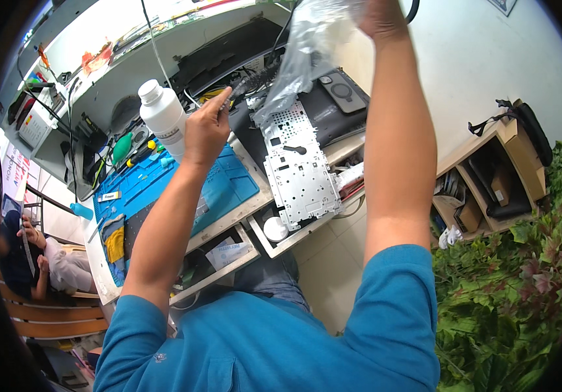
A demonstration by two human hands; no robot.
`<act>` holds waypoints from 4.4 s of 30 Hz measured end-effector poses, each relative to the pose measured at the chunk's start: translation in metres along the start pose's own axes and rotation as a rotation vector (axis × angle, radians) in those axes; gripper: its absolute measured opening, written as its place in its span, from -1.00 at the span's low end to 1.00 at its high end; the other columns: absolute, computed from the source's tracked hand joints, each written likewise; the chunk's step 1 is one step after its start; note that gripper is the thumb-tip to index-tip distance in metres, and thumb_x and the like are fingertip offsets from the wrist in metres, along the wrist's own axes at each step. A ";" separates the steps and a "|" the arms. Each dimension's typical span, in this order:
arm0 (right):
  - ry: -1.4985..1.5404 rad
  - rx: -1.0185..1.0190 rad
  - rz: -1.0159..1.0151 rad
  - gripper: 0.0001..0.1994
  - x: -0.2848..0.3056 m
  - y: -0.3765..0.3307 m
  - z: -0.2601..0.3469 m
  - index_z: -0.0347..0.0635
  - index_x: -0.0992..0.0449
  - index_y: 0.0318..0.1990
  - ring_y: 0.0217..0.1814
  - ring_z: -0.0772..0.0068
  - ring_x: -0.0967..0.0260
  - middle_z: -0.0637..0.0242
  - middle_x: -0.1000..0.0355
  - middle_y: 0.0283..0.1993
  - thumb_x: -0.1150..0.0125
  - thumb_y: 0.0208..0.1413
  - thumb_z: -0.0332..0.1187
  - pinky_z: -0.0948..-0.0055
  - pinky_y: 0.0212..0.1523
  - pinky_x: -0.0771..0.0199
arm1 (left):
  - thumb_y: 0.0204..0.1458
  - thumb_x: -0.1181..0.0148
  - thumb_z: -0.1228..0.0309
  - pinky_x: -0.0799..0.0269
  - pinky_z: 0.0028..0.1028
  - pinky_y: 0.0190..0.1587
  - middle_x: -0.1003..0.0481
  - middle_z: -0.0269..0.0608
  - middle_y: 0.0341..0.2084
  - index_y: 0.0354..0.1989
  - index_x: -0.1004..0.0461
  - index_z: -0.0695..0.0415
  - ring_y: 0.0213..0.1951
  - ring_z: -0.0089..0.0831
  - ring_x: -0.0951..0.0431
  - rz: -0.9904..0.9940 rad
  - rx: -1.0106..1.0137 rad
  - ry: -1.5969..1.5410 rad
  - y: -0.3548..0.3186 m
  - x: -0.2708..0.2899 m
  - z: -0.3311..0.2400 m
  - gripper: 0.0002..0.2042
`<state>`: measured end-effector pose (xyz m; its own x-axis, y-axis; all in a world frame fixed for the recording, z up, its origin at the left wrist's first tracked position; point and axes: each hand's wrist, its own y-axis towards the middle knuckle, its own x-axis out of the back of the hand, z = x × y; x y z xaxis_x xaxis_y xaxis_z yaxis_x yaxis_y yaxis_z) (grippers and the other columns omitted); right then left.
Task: The person cleans a black perforated electronic component on a blue workbench mat using a yellow cloth and a liquid solution from a small blue bottle. They repeatedly wipe the component, flip it over to clean the other side, and reapply the solution as needed.
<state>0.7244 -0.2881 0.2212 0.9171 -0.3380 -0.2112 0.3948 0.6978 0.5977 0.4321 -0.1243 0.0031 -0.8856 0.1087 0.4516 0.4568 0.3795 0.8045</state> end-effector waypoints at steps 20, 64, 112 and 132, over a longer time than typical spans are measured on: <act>-0.133 0.016 0.469 -0.63 -0.334 -0.069 0.092 -0.39 -0.57 0.05 -0.25 0.52 -0.56 0.20 -0.64 -0.19 -0.58 0.19 -0.42 0.58 -0.14 -0.57 | -0.11 -0.82 0.08 -0.59 0.05 0.34 -0.41 0.20 0.45 0.73 0.08 0.14 0.38 0.06 -0.57 0.086 0.306 -0.744 -0.082 0.158 -0.129 0.33; 0.251 -0.979 0.881 -0.34 -0.595 -0.142 -0.217 -0.64 -0.47 0.16 0.01 -0.13 -0.77 -0.17 -0.56 -0.07 -0.23 0.54 0.05 0.15 -0.02 -0.91 | 0.36 -0.46 0.38 -0.67 -0.53 -0.16 -0.74 -0.38 -0.15 0.10 -0.72 0.14 -0.22 -0.56 -0.74 -1.073 0.836 -0.252 -0.382 0.657 0.120 -0.78; -1.051 0.026 0.575 -0.12 -0.278 -0.337 -0.182 -0.43 -0.45 0.41 0.52 -0.22 -0.28 -0.08 -0.40 0.43 -0.50 0.20 0.19 -0.28 0.64 -0.16 | 0.31 -0.33 0.44 -0.61 -0.09 0.02 -0.63 -0.03 -0.02 0.14 -0.79 -0.03 -0.04 0.05 -0.67 0.321 0.711 0.831 -0.210 0.349 0.043 -0.72; -1.061 -0.004 0.578 -0.10 -0.279 -0.339 -0.183 -0.37 -0.43 0.47 0.58 -0.20 -0.23 -0.04 -0.37 0.49 -0.56 0.17 0.13 -0.26 0.67 -0.12 | 0.30 -0.36 0.30 -0.65 -0.13 -0.01 -0.60 -0.04 -0.07 0.22 -0.76 -0.14 -0.06 -0.01 -0.68 0.358 0.597 0.723 -0.218 0.314 0.031 -0.67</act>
<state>0.3444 -0.3145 -0.0643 0.4580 -0.3247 0.8275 -0.0571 0.9182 0.3919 0.0521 -0.1447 -0.0420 -0.3499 -0.2021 0.9147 0.3938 0.8542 0.3394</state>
